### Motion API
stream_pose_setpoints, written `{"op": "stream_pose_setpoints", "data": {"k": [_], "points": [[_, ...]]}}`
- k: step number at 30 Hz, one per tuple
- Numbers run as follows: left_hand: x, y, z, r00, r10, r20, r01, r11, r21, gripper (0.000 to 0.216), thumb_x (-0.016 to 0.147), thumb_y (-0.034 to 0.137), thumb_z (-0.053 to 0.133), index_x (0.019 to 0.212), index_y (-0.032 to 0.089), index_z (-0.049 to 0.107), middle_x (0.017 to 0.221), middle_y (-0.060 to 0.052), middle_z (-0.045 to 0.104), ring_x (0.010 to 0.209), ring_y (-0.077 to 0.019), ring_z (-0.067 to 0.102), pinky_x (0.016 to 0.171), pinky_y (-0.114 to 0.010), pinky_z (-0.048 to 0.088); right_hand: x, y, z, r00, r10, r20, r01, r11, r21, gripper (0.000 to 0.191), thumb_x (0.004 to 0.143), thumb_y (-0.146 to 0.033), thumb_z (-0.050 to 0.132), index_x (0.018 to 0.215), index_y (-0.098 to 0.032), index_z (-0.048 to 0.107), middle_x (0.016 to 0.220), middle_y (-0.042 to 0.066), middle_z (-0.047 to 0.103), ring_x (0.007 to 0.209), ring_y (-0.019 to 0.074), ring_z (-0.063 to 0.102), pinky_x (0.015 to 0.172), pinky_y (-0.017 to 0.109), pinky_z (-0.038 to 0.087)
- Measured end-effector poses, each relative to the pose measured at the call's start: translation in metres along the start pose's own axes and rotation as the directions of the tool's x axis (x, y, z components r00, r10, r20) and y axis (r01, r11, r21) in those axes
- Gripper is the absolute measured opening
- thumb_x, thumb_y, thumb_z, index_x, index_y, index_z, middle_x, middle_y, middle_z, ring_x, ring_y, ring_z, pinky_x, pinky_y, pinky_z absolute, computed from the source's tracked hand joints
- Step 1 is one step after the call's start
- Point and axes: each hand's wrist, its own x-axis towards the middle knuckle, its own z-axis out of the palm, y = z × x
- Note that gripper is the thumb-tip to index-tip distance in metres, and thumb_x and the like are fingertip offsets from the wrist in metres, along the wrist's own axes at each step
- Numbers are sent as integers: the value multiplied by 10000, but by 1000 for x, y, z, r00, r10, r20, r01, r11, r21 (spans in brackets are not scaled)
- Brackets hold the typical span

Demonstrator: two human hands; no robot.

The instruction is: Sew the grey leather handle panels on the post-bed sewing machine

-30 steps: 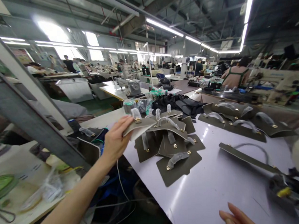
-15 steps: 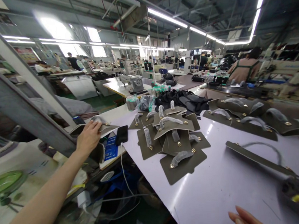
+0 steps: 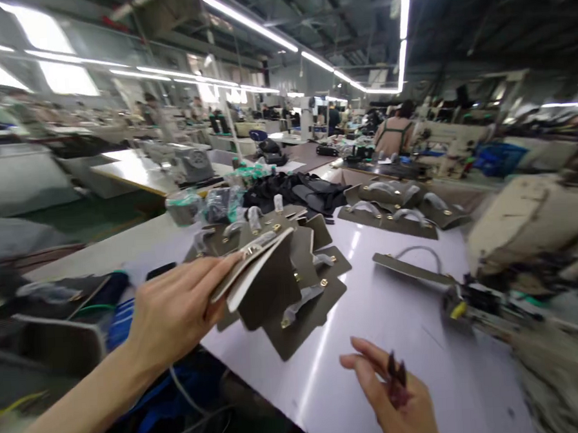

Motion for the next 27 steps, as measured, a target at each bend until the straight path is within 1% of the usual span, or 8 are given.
{"op": "stream_pose_setpoints", "data": {"k": [2, 4, 7, 12, 15, 19, 22, 27], "points": [[11, 38, 4, 967, 249, -59, -255, 953, -161, 651, 881, 277, 531, 1517, 262, 392, 1066, -49, 743, 853, -212, 669, 782, -301, 476, -1, -14, 9, 998, -49, 45, 45, 994, 97, 378, 757, -445, 742, 986, -145, 742, 845, 80, 761, 413, 57, 381, 396, 193, 370], [19, 71, 10, 892, 437, -114, -450, 837, -311, 731, 881, 298, 487, 1566, 169, 267, 1032, -78, 751, 823, -216, 679, 767, -308, 502, 1, -25, 12, 994, -85, 66, 71, 979, 192, 307, 735, -388, 760, 924, -152, 711, 797, 46, 730, 452, 54, 403, 447, 177, 403], [21, 109, 16, 830, 534, -160, -539, 697, -472, 743, 877, 289, 474, 1567, 129, 250, 1050, -82, 759, 877, -207, 704, 799, -278, 534, 5, -30, 6, 996, -80, 43, 59, 932, 358, 363, 696, -395, 788, 953, -156, 694, 830, 48, 713, 628, 122, 584, 603, 217, 517], [19, 135, 22, 937, 341, -83, -300, 657, -692, 637, 866, 222, 483, 1478, 391, 428, 1066, 5, 753, 889, -183, 714, 745, -241, 575, 6, -15, -22, 995, -22, 100, -28, 879, 476, 418, 616, -476, 818, 856, -164, 676, 749, 43, 661, 636, 157, 581, 615, 280, 511], [23, 139, 22, 953, 299, 55, -149, 617, -772, 510, 883, 294, 520, 1370, 446, 537, 1063, 19, 747, 915, -198, 719, 664, -235, 608, 7, -13, -37, 988, -8, 153, -60, 899, 434, 340, 667, -448, 781, 752, -171, 605, 654, -9, 542, 564, 111, 455, 550, 245, 419], [32, 144, 18, 910, 358, 211, -6, 520, -854, 402, 887, 356, 515, 1262, 455, 621, 1017, -4, 724, 910, -229, 705, 701, -284, 633, 11, -18, -44, 994, -17, 108, -11, 965, 262, 389, 870, -443, 622, 643, -191, 432, 597, -55, 330, 556, 88, 289, 487, 224, 247], [38, 149, 14, 891, 305, 336, 174, 454, -874, 291, 868, 404, 549, 1124, 415, 686, 1050, -11, 701, 905, -227, 683, 707, -283, 618, 12, -18, -45, 991, -69, 115, 44, 977, 207, 428, 940, -484, 537, 651, -185, 433, 611, -49, 322, 566, 90, 283, 497, 232, 241], [41, 156, 12, 782, 305, 543, 424, 378, -823, 191, 860, 425, 573, 948, 329, 713, 825, -1, 683, 737, -189, 650, 640, -255, 557, 8, -14, -52, 986, -118, 121, 100, 985, 144, 462, 945, -519, 515, 632, -189, 432, 599, -42, 332, 558, 94, 294, 492, 234, 247]]}}
